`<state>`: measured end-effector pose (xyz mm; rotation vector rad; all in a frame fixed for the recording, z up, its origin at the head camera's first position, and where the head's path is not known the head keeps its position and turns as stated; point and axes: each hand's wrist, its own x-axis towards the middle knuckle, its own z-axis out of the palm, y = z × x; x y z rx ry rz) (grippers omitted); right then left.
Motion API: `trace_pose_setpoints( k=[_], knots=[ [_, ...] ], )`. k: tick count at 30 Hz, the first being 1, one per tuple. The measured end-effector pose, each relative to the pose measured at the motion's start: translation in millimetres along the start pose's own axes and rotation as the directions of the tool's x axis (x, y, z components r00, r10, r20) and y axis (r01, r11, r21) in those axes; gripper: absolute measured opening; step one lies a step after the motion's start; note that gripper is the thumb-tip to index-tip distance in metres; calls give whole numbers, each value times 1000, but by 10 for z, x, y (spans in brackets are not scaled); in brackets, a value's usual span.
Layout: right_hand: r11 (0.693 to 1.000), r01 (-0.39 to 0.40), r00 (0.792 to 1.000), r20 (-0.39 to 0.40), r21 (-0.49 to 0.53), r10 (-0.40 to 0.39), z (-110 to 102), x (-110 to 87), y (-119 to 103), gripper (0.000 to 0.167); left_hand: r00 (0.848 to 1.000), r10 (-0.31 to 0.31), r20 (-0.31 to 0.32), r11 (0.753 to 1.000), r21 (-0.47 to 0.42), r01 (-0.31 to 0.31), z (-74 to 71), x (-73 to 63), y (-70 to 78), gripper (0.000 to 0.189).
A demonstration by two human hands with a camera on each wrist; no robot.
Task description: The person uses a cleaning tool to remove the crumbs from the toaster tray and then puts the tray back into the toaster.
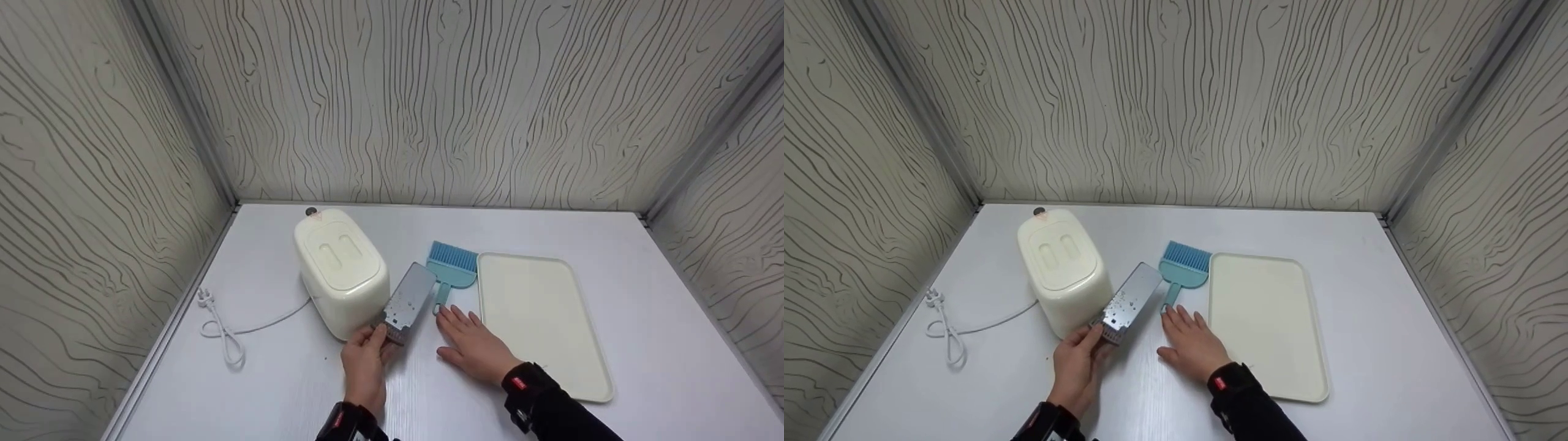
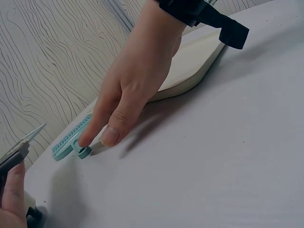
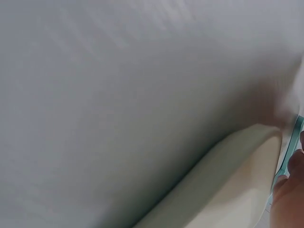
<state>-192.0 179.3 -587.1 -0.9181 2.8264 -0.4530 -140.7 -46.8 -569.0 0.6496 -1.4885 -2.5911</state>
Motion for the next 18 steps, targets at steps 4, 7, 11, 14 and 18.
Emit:
trace_pose_setpoints(
  k=[4,7,11,14,18],
  knots=[
    [1000,-6,1000,6,-4,6,5,7,-2,68,1000,-2,2,1000,-5,2,13,2,-8,25],
    [1000,-6,1000,5,-6,6,7,3,2,68,1000,-1,-2,1000,-8,1,18,3,-12,25],
    [1000,3,1000,-5,-19,-3,14,-20,24,67,1000,-6,-7,1000,-11,6,23,-6,-4,26],
    [999,13,1000,-9,-30,-13,26,-45,51,66,1000,-11,-7,1000,-11,11,24,-14,4,27],
    [999,23,1000,-14,-28,-23,23,-88,68,65,1000,-9,-3,1000,-11,9,21,-15,4,28]
  ],
)
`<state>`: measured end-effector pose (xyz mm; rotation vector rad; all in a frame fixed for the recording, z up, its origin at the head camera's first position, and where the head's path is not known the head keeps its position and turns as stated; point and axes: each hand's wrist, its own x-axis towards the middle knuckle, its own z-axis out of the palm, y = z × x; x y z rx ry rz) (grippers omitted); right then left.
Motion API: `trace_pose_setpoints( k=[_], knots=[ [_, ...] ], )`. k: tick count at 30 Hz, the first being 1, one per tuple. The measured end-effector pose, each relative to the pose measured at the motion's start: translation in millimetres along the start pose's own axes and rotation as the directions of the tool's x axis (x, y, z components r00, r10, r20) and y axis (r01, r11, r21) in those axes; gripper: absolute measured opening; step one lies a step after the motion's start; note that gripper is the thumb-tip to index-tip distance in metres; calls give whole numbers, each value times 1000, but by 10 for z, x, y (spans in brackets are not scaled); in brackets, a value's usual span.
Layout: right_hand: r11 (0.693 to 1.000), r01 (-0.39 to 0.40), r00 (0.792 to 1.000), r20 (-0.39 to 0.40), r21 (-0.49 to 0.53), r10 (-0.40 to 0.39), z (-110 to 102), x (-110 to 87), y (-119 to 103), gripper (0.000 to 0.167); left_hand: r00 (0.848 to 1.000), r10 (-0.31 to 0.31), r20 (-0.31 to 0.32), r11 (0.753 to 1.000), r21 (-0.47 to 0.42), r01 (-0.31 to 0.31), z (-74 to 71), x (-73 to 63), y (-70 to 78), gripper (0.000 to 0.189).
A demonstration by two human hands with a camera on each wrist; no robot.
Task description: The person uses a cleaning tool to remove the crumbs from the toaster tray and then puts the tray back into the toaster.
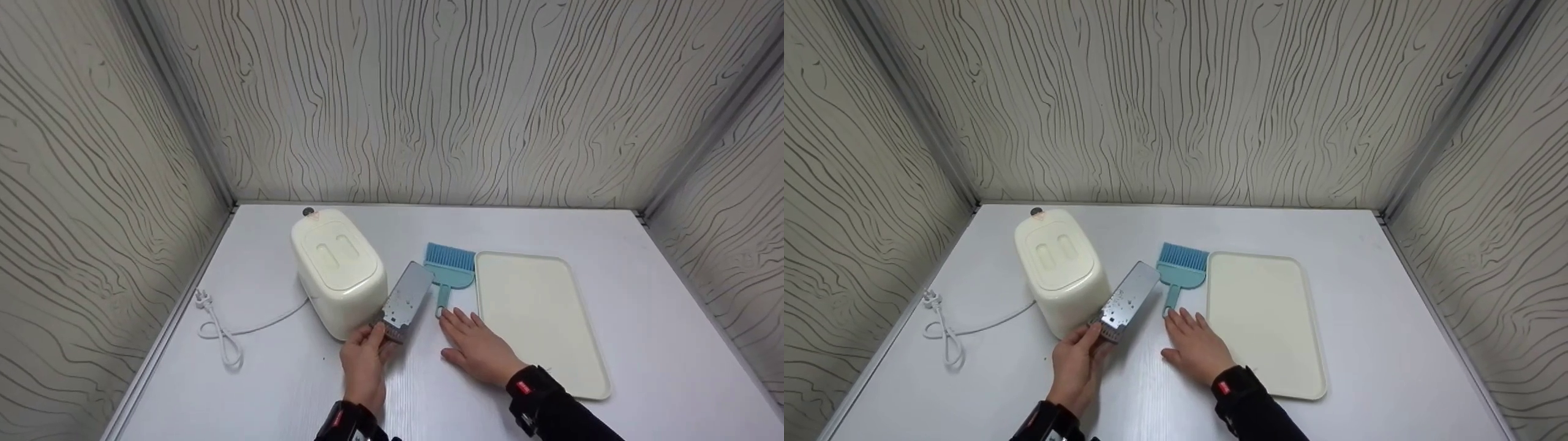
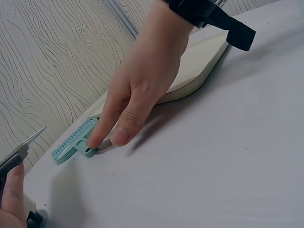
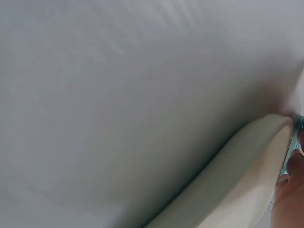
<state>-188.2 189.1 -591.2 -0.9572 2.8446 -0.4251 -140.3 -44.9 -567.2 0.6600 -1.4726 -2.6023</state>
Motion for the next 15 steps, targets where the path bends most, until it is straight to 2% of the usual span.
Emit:
trace_pose_setpoints(
  k=[7,15],
  knots=[
    [1000,-4,1000,-15,-6,4,-28,-82,0,63,1000,9,-6,1000,11,-9,7,21,-6,27],
    [999,-19,1000,-19,-39,19,-22,-145,-11,57,1000,19,2,999,-32,-19,19,17,-7,25]
  ],
)
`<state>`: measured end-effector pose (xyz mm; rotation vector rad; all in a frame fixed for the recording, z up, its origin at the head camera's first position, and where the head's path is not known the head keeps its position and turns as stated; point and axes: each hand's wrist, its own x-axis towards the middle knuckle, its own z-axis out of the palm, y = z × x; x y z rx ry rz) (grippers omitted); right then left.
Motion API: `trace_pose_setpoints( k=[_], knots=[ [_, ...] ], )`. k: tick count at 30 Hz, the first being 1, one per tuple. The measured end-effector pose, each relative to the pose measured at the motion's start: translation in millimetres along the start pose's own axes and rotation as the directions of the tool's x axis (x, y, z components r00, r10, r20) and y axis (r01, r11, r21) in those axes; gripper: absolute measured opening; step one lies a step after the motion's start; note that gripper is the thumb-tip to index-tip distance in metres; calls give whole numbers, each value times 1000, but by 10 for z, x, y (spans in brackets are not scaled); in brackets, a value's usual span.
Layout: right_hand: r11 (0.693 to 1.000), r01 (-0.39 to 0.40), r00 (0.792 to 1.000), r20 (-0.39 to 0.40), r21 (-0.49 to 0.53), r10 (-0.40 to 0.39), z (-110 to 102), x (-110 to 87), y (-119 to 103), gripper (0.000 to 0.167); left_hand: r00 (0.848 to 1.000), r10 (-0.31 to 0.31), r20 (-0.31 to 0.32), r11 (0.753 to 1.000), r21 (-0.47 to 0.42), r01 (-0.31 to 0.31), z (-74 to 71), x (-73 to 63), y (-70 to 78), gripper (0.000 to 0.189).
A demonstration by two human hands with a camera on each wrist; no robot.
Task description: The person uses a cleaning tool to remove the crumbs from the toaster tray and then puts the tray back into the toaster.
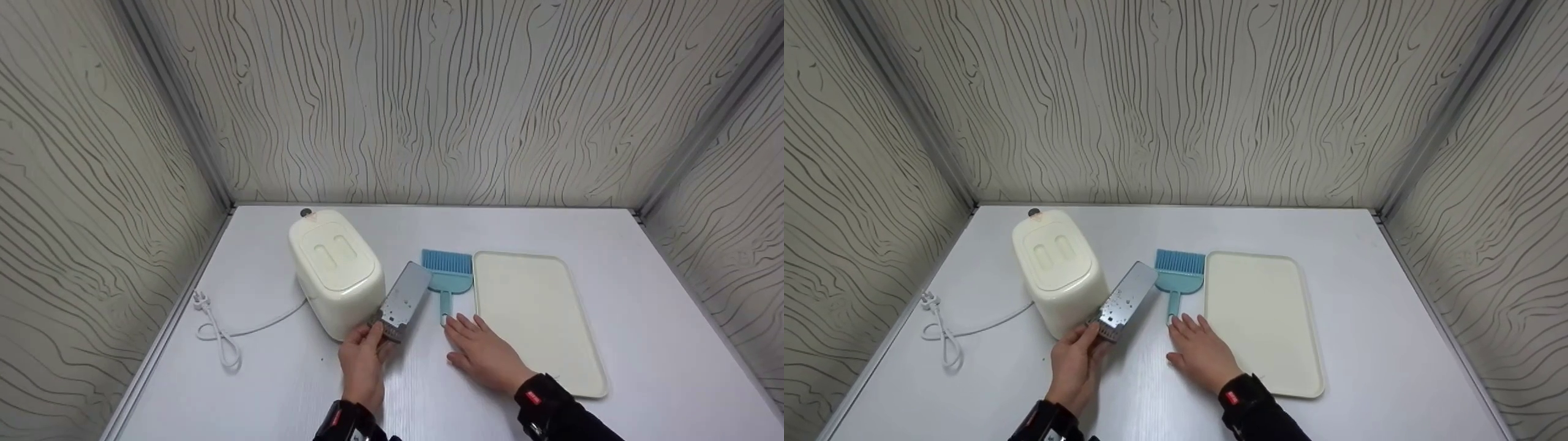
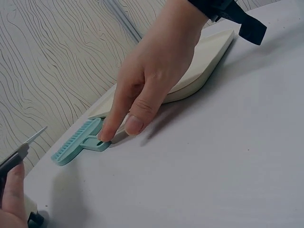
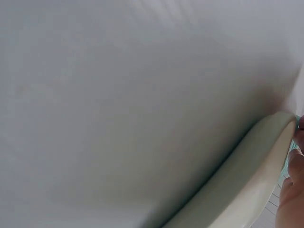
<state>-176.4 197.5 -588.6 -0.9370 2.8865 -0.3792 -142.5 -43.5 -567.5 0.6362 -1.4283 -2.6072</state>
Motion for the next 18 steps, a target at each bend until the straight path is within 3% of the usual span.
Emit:
trace_pose_setpoints(
  k=[11,18],
  knots=[
    [994,68,996,-46,-81,-72,-27,-89,-66,44,1000,4,11,1000,0,-4,-7,2,0,27],
    [997,70,996,-50,-37,-71,-56,-78,-75,43,1000,3,12,1000,6,-3,-7,-1,6,29]
  ],
)
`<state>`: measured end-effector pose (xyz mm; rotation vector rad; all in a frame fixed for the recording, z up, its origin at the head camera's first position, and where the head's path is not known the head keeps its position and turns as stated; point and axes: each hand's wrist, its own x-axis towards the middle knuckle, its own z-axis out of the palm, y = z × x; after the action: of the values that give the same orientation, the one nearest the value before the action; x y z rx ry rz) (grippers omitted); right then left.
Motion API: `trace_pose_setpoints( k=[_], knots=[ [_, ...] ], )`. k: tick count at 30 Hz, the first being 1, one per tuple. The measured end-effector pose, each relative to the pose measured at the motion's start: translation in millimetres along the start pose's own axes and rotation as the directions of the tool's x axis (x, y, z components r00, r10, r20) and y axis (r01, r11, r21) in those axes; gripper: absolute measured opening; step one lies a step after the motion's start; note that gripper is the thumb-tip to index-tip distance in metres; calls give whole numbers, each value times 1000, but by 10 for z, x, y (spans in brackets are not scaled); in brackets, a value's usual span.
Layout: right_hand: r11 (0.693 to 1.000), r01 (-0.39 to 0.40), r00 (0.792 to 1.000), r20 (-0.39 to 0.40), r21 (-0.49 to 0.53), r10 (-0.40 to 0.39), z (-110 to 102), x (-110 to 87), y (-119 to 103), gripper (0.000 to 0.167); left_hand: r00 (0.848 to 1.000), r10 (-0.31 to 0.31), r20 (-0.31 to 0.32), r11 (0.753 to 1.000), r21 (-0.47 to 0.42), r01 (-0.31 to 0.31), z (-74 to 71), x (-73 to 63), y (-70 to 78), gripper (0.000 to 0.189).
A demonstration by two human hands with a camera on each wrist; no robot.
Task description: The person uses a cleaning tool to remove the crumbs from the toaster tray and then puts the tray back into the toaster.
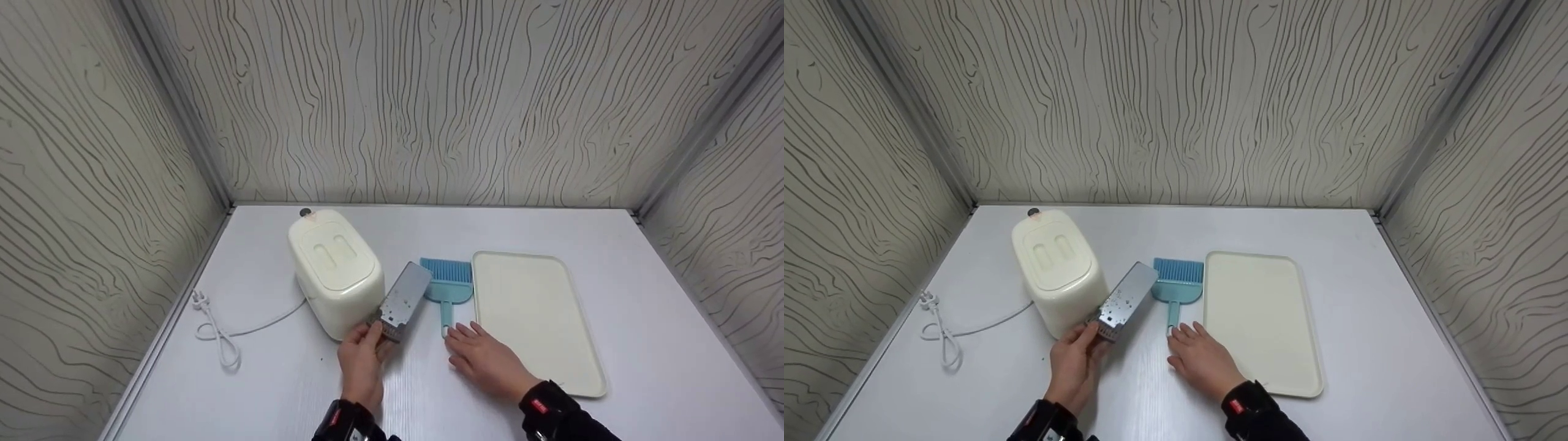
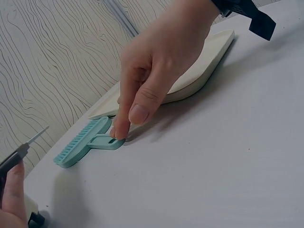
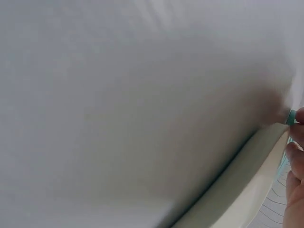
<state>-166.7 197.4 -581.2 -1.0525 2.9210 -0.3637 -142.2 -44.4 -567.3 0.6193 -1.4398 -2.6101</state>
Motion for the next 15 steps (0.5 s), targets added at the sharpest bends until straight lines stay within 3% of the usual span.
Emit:
trace_pose_setpoints(
  k=[4,8,15],
  knots=[
    [1000,-11,998,-59,2,11,-46,49,25,41,1000,-9,-2,1000,11,9,-3,-10,10,30],
    [995,-18,994,-107,-94,8,-84,109,51,43,1000,-3,5,1000,16,3,-11,0,5,30],
    [966,11,998,-54,-260,-26,-22,246,36,51,1000,-9,-3,1000,29,9,-8,-3,11,30]
  ],
)
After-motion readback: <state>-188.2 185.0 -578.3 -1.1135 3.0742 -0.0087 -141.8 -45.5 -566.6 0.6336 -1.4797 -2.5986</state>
